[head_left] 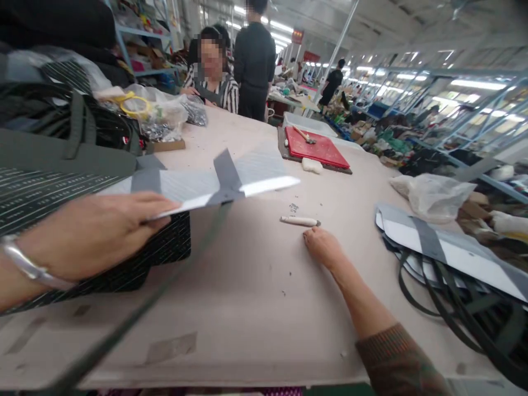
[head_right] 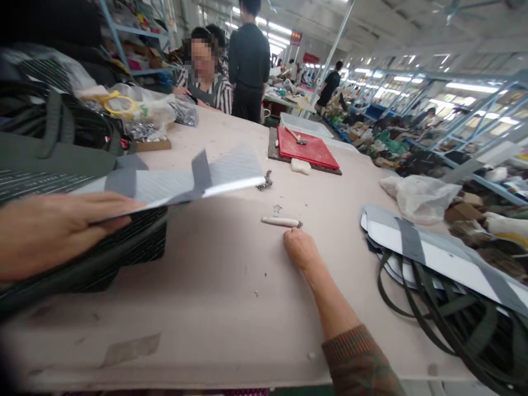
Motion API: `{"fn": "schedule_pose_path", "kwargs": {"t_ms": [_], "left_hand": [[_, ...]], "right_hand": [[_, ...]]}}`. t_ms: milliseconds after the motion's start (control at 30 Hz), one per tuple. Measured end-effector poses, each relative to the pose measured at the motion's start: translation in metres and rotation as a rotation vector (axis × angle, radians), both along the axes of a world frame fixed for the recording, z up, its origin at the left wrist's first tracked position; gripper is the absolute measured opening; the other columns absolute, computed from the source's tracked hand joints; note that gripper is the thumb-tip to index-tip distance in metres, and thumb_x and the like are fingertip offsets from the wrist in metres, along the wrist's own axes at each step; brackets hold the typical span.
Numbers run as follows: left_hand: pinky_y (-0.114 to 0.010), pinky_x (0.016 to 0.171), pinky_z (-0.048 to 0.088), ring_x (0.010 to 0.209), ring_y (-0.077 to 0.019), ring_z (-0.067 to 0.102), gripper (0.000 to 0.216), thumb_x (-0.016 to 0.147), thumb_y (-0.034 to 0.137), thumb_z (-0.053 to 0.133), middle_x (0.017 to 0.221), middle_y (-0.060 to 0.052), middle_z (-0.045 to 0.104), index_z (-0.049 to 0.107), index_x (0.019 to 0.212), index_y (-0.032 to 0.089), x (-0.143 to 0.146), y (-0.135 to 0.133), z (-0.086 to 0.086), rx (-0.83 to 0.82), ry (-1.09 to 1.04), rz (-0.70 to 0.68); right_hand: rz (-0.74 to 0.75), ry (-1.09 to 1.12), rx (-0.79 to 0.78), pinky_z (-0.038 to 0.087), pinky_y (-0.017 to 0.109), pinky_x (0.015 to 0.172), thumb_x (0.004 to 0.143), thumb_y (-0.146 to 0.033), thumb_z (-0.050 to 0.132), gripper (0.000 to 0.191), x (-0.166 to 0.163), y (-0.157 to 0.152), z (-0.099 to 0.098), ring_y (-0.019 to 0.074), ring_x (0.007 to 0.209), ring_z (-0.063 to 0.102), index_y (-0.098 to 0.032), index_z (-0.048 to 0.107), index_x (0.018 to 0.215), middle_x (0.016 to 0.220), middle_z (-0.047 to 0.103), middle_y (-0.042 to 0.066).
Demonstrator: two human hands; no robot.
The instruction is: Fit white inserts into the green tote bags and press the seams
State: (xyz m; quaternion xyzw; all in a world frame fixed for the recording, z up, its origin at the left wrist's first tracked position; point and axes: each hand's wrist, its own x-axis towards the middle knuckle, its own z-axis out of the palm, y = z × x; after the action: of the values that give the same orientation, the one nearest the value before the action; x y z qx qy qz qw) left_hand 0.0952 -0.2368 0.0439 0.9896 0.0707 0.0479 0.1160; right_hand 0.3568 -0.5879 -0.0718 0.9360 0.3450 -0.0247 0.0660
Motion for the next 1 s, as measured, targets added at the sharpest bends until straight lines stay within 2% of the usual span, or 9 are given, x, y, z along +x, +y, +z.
{"fn": "schedule_pose_path", "kwargs": {"t_ms": [100,200,300,433,533,600,767,900,1000], "left_hand": [[-0.039,0.081,0.053,0.088,-0.02,0.066,0.052,0.084,0.018,0.03,0.129,0.006,0.06,0.057,0.125,0.033,-0.02,-0.038,-0.035,0.071,0.02,-0.006],[-0.037,0.086,0.054,0.098,-0.0214,0.067,0.059,0.077,0.009,0.035,0.135,-0.002,0.059,0.058,0.129,0.025,-0.037,-0.081,-0.07,0.077,0.062,-0.002],[-0.038,0.09,0.054,0.104,-0.0234,0.066,0.056,0.077,0.008,0.042,0.139,-0.007,0.056,0.059,0.129,0.02,-0.048,-0.109,-0.089,0.044,0.14,0.004],[-0.04,0.084,0.054,0.097,-0.0244,0.066,0.048,0.089,0.026,0.047,0.147,-0.011,0.046,0.052,0.136,0.016,-0.056,-0.115,-0.1,-0.012,0.169,-0.023],[-0.04,0.082,0.053,0.096,-0.0249,0.065,0.057,0.091,0.049,0.052,0.147,-0.012,0.046,0.05,0.136,0.016,-0.06,-0.113,-0.108,-0.065,0.126,-0.026],[-0.04,0.08,0.052,0.094,-0.0249,0.064,0.063,0.088,0.056,0.054,0.147,-0.013,0.046,0.049,0.136,0.015,-0.062,-0.112,-0.112,-0.078,0.077,-0.023],[-0.04,0.075,0.052,0.092,-0.024,0.063,0.063,0.088,0.055,0.056,0.144,-0.011,0.049,0.05,0.134,0.013,-0.064,-0.113,-0.118,-0.117,0.003,-0.023],[-0.039,0.075,0.051,0.093,-0.0237,0.061,0.067,0.087,0.054,0.058,0.146,-0.011,0.045,0.047,0.136,0.011,-0.065,-0.112,-0.121,-0.138,-0.026,-0.021],[-0.039,0.074,0.05,0.091,-0.0229,0.06,0.066,0.087,0.054,0.057,0.146,-0.01,0.045,0.048,0.136,0.01,-0.066,-0.112,-0.122,-0.131,-0.032,-0.011]], "right_hand": [[-0.001,-0.024,-0.021,0.054,0.038,0.083,0.092,-0.034,0.061,0.025,0.005,0.001,-0.001,0.0179,0.094,0.065,-0.012,0.064,0.104,0.105,0.066,0.007],[0.015,-0.08,0.007,0.054,0.036,0.082,0.092,-0.03,0.06,0.019,0.004,0.001,0.005,0.0162,0.088,0.066,-0.012,0.065,0.097,0.097,0.068,0.005],[0.01,-0.17,0.093,0.052,0.03,0.073,0.093,-0.021,0.054,0.017,-0.007,0.002,0.015,0.0162,0.078,0.067,-0.013,0.068,0.086,0.085,0.071,0.007],[0.012,-0.254,0.288,0.047,0.027,0.06,0.093,-0.029,0.049,0.026,-0.045,0.028,0.029,0.0174,0.064,0.067,-0.016,0.071,0.089,0.074,0.072,0.008],[0.201,-0.045,0.588,0.048,0.023,0.062,0.092,-0.034,0.052,0.024,-0.094,0.071,0.031,0.0139,0.064,0.067,-0.019,0.071,0.09,0.075,0.073,0.003],[0.36,0.107,0.699,0.048,0.022,0.063,0.092,-0.029,0.052,0.021,-0.123,0.102,0.024,0.0124,0.065,0.067,-0.02,0.07,0.087,0.077,0.073,0.001],[0.542,0.197,0.627,0.046,0.022,0.065,0.092,-0.022,0.052,0.017,-0.144,0.148,0.0,0.0111,0.063,0.063,-0.019,0.067,0.086,0.075,0.069,0.0],[0.621,0.209,0.54,0.045,0.024,0.068,0.093,-0.02,0.054,0.014,-0.139,0.151,-0.003,0.0123,0.067,0.062,-0.017,0.067,0.089,0.077,0.068,0.002],[0.768,0.09,0.444,0.045,0.026,0.07,0.094,-0.017,0.053,0.013,-0.141,0.15,0.002,0.0152,0.072,0.063,-0.013,0.065,0.094,0.08,0.067,0.005]]}}
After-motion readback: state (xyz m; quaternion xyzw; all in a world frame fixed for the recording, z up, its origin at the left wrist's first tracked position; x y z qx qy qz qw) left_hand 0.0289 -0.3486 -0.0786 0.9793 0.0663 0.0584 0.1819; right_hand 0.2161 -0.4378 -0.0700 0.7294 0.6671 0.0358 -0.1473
